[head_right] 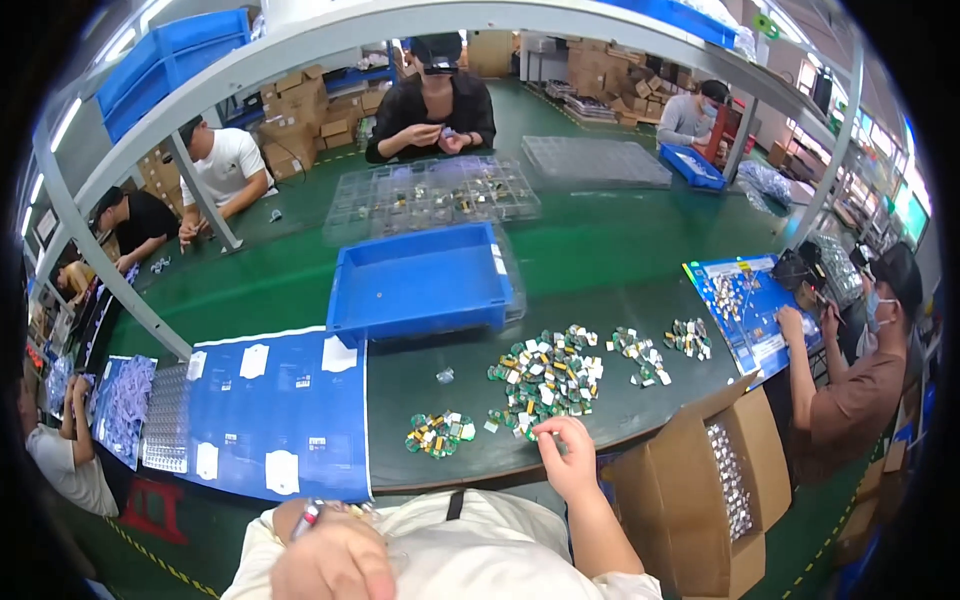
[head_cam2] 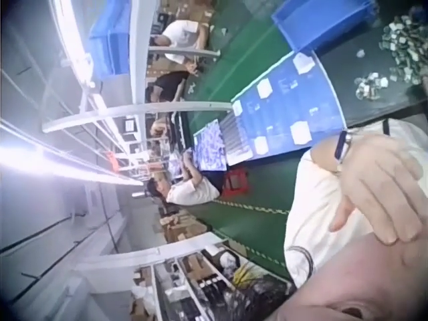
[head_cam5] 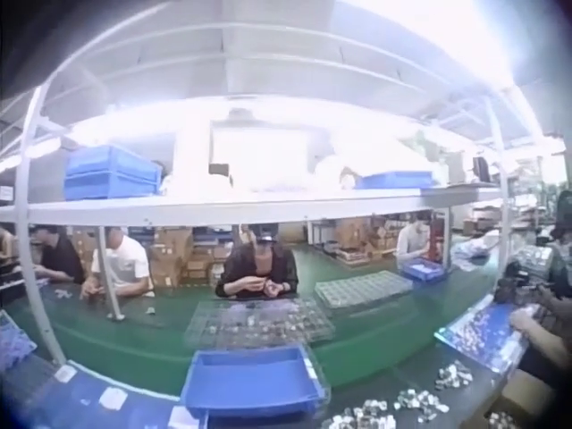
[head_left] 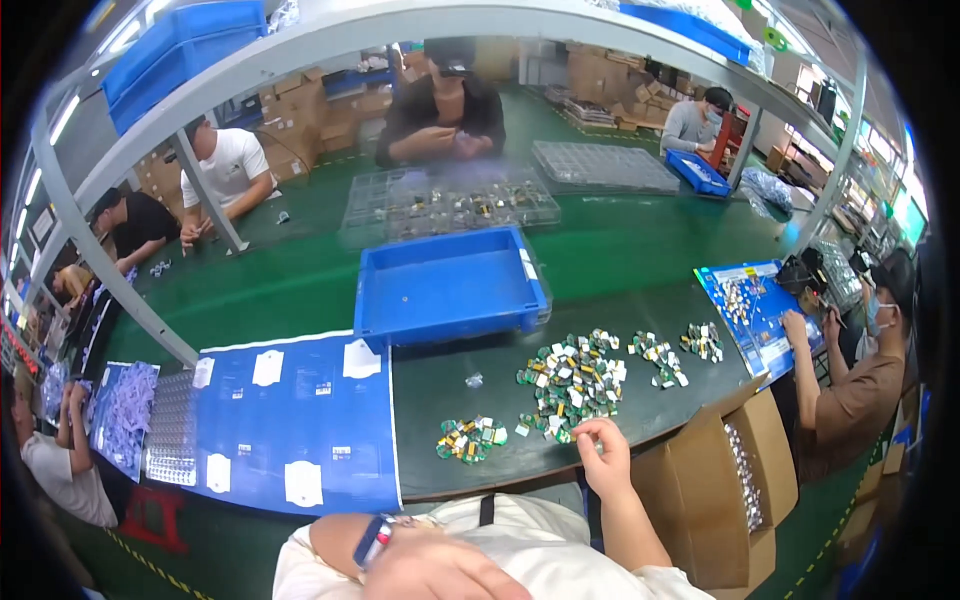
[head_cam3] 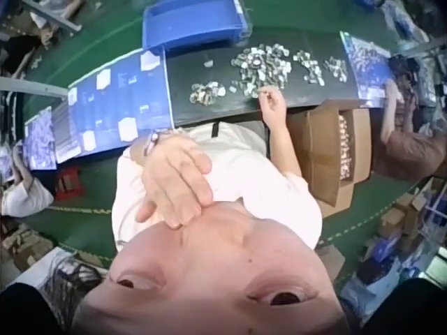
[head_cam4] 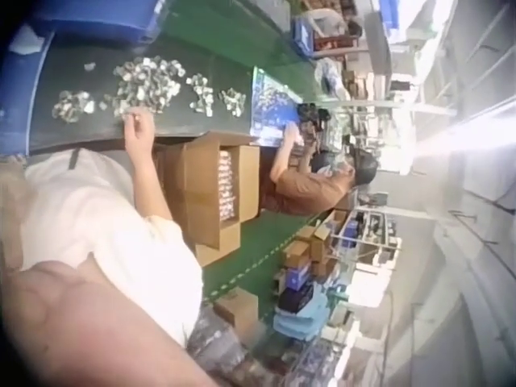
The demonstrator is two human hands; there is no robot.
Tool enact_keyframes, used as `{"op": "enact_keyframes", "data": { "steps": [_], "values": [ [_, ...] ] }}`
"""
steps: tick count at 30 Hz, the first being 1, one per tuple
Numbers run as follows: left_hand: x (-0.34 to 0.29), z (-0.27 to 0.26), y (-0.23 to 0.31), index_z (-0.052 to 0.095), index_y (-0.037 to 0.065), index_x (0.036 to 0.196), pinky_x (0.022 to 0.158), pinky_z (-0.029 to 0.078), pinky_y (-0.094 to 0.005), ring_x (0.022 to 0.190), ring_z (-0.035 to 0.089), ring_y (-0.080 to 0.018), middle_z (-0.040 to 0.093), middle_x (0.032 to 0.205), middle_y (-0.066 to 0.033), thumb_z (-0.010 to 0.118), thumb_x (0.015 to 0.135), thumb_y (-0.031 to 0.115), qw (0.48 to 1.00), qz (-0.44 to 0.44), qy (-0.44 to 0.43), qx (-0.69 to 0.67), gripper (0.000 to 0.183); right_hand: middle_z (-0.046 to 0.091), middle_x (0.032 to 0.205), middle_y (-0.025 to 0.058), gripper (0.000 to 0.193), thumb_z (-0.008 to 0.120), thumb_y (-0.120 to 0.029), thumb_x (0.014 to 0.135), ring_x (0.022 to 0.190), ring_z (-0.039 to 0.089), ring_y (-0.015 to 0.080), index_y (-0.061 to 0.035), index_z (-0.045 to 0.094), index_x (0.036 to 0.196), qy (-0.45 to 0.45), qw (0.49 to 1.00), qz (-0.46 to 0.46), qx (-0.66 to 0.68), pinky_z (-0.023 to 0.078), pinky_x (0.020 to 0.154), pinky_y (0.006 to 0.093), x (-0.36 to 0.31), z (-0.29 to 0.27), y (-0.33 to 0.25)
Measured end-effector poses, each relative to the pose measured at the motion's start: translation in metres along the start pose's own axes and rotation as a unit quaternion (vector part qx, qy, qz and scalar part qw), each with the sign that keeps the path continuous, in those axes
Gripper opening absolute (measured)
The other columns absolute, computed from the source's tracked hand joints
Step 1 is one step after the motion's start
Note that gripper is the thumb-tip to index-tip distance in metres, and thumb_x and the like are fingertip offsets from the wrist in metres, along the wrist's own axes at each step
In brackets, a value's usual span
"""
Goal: Assembling and inspecting small green printed circuit boards by attaching white components at a factory workstation.
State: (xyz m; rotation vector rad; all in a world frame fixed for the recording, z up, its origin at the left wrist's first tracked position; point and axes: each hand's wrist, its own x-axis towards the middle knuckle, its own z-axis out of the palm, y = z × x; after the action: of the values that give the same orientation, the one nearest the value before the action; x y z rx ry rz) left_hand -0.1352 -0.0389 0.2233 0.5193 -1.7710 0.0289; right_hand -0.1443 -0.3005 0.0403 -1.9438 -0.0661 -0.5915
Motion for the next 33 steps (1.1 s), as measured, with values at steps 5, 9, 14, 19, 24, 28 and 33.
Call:
{"op": "enact_keyframes", "data": {
  "steps": [5, 9, 14, 19, 24, 28, 33],
  "values": [
    [0.022, 0.011, -0.007, 0.066, 0.003, 0.108, 0.081, 0.051, -0.0439, 0.098, 0.063, -0.0378, 0.064, 0.107, -0.0181, 0.047, 0.098, 0.041, 0.954, 0.027, 0.297, 0.01, 0.044, 0.061, 0.089, 0.004, 0.005, 0.058, -0.006, 0.088, 0.079, 0.053, 0.0117, -0.0032, 0.062, 0.09, 0.009, 0.999, 0.023, 0.042, 0.041, 0.072, 0.024, -0.003, 0.01, 0.009],
    [0.032, -0.004, -0.009, 0.063, -0.006, 0.111, 0.081, 0.05, -0.0453, 0.1, 0.062, -0.04, 0.061, 0.115, -0.0233, 0.046, 0.099, 0.039, 0.967, -0.098, 0.106, -0.208, 0.05, 0.061, 0.089, 0.0039, 0.005, 0.057, -0.006, 0.09, 0.079, 0.052, 0.0106, -0.0035, 0.061, 0.091, -0.001, 0.998, 0.014, 0.062, 0.04, 0.073, 0.0238, 0.002, 0.016, 0.001],
    [-0.002, -0.014, -0.014, 0.061, -0.009, 0.114, 0.093, 0.047, -0.0493, 0.104, 0.061, -0.0416, 0.058, 0.122, -0.0264, 0.047, 0.098, 0.038, 0.97, 0.006, 0.12, -0.213, 0.051, 0.061, 0.089, 0.0047, 0.007, 0.056, -0.007, 0.091, 0.08, 0.052, 0.0109, -0.0029, 0.061, 0.09, -0.008, 0.999, 0.018, 0.05, 0.04, 0.073, 0.024, 0.0, 0.017, 0.002],
    [-0.054, -0.054, -0.003, 0.066, 0.001, 0.091, 0.076, 0.05, -0.0396, 0.083, 0.065, -0.0289, 0.065, 0.089, -0.0105, 0.06, 0.09, 0.013, 0.98, -0.155, 0.128, -0.003, 0.014, 0.062, 0.088, 0.0055, 0.004, 0.058, -0.004, 0.088, 0.079, 0.055, 0.0149, -0.0035, 0.062, 0.088, 0.014, 0.999, 0.001, -0.041, 0.042, 0.071, 0.0261, 0.005, -0.001, 0.012],
    [-0.127, -0.067, -0.019, 0.056, 0.01, 0.061, 0.051, 0.044, -0.0302, 0.05, 0.057, -0.0189, 0.056, 0.053, -0.0011, 0.057, 0.091, 0.013, 0.878, -0.418, 0.145, 0.183, 0.03, 0.064, 0.088, 0.0078, 0.006, 0.06, 0.0, 0.084, 0.084, 0.059, 0.0213, -0.0038, 0.063, 0.087, 0.051, 0.985, -0.02, -0.161, 0.043, 0.074, 0.0291, 0.012, -0.011, 0.024],
    [-0.181, -0.079, -0.024, 0.056, 0.007, 0.059, 0.051, 0.043, -0.0292, 0.049, 0.055, -0.0184, 0.056, 0.052, -0.0031, 0.055, 0.091, 0.013, 0.85, -0.479, 0.158, 0.15, 0.033, 0.064, 0.09, 0.0087, 0.01, 0.064, -0.001, 0.079, 0.09, 0.059, 0.0253, -0.0054, 0.063, 0.088, 0.055, 0.972, -0.032, -0.227, 0.044, 0.081, 0.0343, 0.022, -0.012, 0.023],
    [-0.165, -0.072, -0.056, 0.063, 0.002, 0.076, 0.053, 0.042, -0.0293, 0.054, 0.053, -0.018, 0.057, 0.063, -0.005, 0.056, 0.09, 0.005, 0.787, -0.564, 0.139, 0.208, 0.015, 0.063, 0.088, 0.0064, 0.014, 0.068, -0.005, 0.076, 0.087, 0.057, 0.0268, -0.0077, 0.064, 0.089, 0.039, 0.951, 0.012, -0.305, 0.044, 0.08, 0.0367, 0.029, -0.009, 0.033]
  ]
}}
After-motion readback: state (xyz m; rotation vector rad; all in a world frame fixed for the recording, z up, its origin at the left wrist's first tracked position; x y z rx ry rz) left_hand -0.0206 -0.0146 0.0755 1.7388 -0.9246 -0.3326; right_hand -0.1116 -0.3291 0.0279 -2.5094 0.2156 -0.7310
